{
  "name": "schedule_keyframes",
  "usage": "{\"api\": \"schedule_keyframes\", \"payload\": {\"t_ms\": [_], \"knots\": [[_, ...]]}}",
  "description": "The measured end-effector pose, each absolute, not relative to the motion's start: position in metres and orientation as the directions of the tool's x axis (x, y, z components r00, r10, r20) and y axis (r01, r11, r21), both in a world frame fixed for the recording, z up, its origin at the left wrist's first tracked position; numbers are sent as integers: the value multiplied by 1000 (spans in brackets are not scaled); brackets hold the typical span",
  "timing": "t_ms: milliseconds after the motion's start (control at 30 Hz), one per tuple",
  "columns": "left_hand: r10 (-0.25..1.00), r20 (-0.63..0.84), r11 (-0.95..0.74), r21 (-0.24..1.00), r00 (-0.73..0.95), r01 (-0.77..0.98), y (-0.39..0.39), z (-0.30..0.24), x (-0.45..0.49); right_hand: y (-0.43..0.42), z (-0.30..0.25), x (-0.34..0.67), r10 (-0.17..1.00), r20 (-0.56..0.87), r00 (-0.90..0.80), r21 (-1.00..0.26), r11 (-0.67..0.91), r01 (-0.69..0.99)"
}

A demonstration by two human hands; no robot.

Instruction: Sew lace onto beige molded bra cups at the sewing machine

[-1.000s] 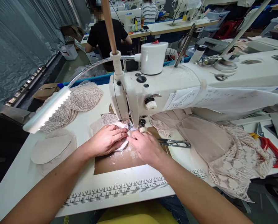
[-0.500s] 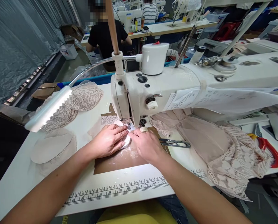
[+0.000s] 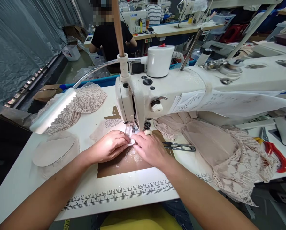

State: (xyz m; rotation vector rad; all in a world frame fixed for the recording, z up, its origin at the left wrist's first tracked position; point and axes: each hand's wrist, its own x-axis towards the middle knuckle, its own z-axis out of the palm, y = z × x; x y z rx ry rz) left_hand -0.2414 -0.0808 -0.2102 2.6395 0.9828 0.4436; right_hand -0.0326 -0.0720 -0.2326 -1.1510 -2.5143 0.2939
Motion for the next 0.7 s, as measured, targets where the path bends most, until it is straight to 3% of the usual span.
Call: {"api": "schedule_keyframes", "payload": {"t_ms": [267, 400, 700], "knots": [[637, 143, -764, 241, 757, 598, -79, -213, -248, -75, -236, -32, 666, 298, -684, -323, 744, 585], [643, 138, -760, 232, 753, 607, -80, -215, -248, -77, -235, -30, 686, 270, -675, -321, 725, 609], [675, 138, -735, 206, 724, 646, -80, -218, -244, -77, -240, -31, 719, 218, -660, -151, 693, 705]]}}
